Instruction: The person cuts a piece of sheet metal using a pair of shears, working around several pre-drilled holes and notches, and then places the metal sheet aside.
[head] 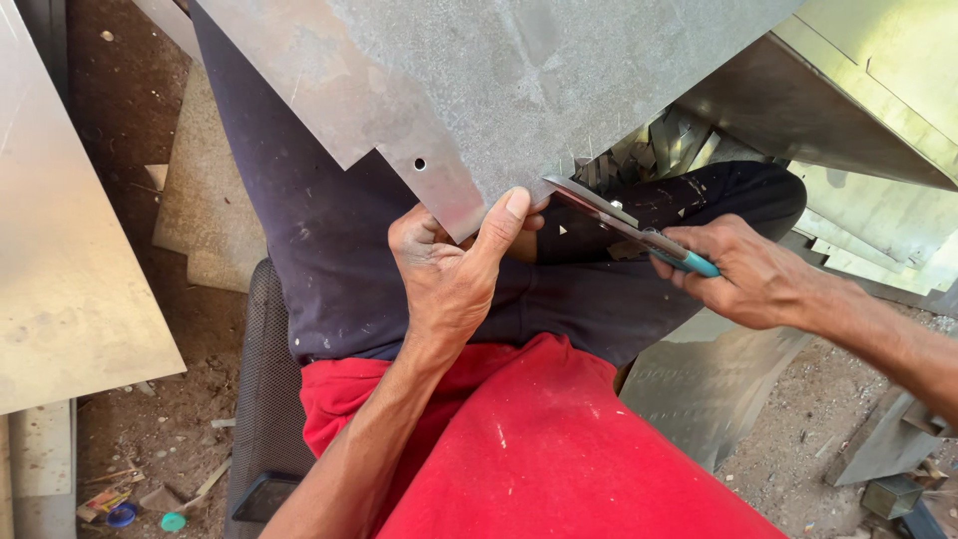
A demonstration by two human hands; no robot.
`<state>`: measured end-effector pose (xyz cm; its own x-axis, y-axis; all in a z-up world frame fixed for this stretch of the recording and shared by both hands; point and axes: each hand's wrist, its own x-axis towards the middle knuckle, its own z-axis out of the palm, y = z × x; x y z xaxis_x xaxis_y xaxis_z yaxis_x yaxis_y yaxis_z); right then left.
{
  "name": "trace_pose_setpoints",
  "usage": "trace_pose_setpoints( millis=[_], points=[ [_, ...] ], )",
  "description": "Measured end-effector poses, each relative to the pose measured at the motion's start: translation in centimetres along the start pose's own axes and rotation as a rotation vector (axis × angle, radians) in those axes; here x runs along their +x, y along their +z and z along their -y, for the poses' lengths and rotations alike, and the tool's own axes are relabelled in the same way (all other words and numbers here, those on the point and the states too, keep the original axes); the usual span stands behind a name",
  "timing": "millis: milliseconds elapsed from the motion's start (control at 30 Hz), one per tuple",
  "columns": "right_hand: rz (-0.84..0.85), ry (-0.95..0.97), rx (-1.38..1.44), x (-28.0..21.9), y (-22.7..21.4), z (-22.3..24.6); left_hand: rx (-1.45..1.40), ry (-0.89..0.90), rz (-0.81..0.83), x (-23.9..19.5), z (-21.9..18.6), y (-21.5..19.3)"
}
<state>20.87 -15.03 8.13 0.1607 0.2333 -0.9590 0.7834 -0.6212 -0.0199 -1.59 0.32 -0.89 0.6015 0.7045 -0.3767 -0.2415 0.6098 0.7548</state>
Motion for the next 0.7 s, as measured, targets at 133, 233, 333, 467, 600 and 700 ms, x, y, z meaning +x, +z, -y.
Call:
trace_pose_setpoints(
  millis=[133, 233, 333, 467, 600, 700],
  points=[
    [-0.037, -0.080, 0.662, -1.6, 5.5, 4.4, 0.147, 0.045, -0.040, 0.0, -0.5, -0.1],
    [-0.116, -0.105, 0.929, -2.4, 9.6, 9.2, 0.154, 0.052, -0.038, 0.1, -0.5, -0.2],
    [-0.269, -0.080, 0.980, -1.6, 10.6, 11.4, 0.202, 0.060, -0.068, 0.1, -0.4, -0.2],
    [-0.398, -0.048, 0.972, -1.2, 11.0, 12.3, 0.258, 0.093, -0.063, 0.3, -0.3, -0.3],
    [-0.355, 0.163, 0.677, -0.8, 8.9, 10.0, 0.308, -0.003, -0.069, 0.3, -0.1, -1.0],
    [-0.404, 0.077, 0.584, -1.9, 6.9, 7.4, 0.156, 0.024, -0.016, -0.8, -1.3, -2.8]
  ],
)
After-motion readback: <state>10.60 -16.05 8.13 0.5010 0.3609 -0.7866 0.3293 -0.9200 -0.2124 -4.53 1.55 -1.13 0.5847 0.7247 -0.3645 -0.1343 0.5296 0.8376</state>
